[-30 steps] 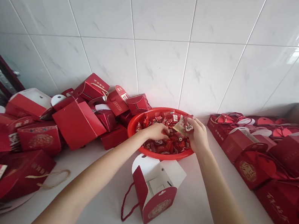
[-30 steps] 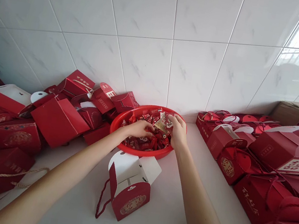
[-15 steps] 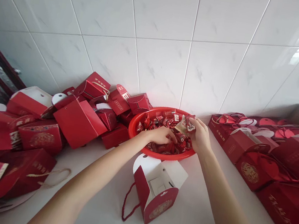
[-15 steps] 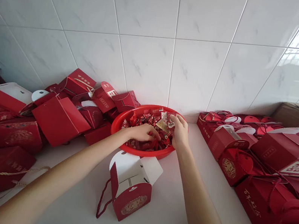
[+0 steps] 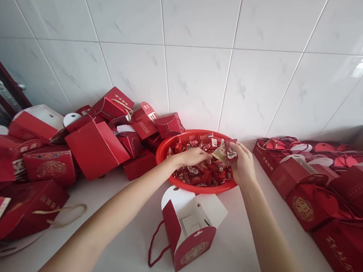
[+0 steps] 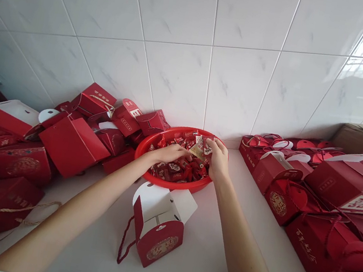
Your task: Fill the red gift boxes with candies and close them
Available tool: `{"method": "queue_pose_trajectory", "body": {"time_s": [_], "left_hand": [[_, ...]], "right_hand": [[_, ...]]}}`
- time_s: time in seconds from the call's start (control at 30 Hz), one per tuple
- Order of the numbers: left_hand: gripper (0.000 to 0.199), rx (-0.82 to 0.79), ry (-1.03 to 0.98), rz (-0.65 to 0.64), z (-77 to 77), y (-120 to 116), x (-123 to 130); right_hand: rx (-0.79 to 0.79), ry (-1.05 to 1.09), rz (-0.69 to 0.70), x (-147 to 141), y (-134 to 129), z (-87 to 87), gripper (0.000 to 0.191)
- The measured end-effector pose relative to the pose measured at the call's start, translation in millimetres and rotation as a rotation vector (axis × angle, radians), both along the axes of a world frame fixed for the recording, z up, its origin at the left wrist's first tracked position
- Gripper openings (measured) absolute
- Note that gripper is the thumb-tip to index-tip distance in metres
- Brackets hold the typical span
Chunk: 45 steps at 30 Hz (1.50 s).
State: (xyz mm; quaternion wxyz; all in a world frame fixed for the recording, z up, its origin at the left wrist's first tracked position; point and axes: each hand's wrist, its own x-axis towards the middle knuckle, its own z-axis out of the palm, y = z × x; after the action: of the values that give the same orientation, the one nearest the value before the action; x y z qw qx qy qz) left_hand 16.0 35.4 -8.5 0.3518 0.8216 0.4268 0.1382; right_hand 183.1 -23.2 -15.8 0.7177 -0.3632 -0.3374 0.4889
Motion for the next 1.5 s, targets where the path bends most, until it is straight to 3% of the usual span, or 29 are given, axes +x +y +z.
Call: {"method": "queue_pose_trajectory", "body": {"time_s": [0.17, 0.37, 0.5, 0.67, 0.87, 0.97, 1.07, 1.2, 1.33, 1.5], "left_hand": [[0.023, 0.064, 0.084, -0.032, 20.5, 5.9, -25.6], [0.018, 0.148, 0.587, -0.016, 45.8, 3.3, -65.6], [0.024, 0.172, 0.799, -0.016, 44.0, -5.3, -65.8], [0.046, 0.187, 0.928, -0.034, 33.6, -16.7, -43.4], [0.044, 0.084, 0.827, 0.001, 25.5, -11.9, -33.5], [0.044, -0.011, 0.621, 0.033, 19.9, -11.4, -29.3], [0.03, -0.074, 0.326, 0.088, 17.5, -9.5, -20.3], [0.021, -0.051, -0.016, 0.118, 25.5, -0.3, -13.9], [0.023, 0.107, 0.113, 0.097, 38.2, 6.0, -28.8], [0.022, 0.144, 0.379, 0.133, 45.0, 6.4, -59.7]], "right_hand": [[-0.001, 0.025, 0.004, -0.2, 0.0, 0.1, 0.022], [-0.022, -0.007, 0.013, 0.5, 1.4, -0.9, 0.022], [-0.029, -0.026, 0.008, 1.8, 1.4, -1.3, 0.024], [-0.031, -0.053, 0.014, 2.3, 1.0, -1.5, 0.026], [-0.018, -0.041, 0.032, 0.7, -0.1, -0.8, 0.027], [-0.027, -0.033, 0.023, 0.2, -0.9, 0.0, 0.026], [-0.02, -0.022, 0.024, 0.0, -1.7, 0.7, 0.024], [0.004, -0.028, 0.031, 0.2, -1.8, 0.7, 0.023], [-0.003, -0.03, 0.039, 1.0, -0.9, -0.5, 0.023], [-0.02, 0.01, 0.032, 1.6, 0.2, -1.7, 0.024]]}}
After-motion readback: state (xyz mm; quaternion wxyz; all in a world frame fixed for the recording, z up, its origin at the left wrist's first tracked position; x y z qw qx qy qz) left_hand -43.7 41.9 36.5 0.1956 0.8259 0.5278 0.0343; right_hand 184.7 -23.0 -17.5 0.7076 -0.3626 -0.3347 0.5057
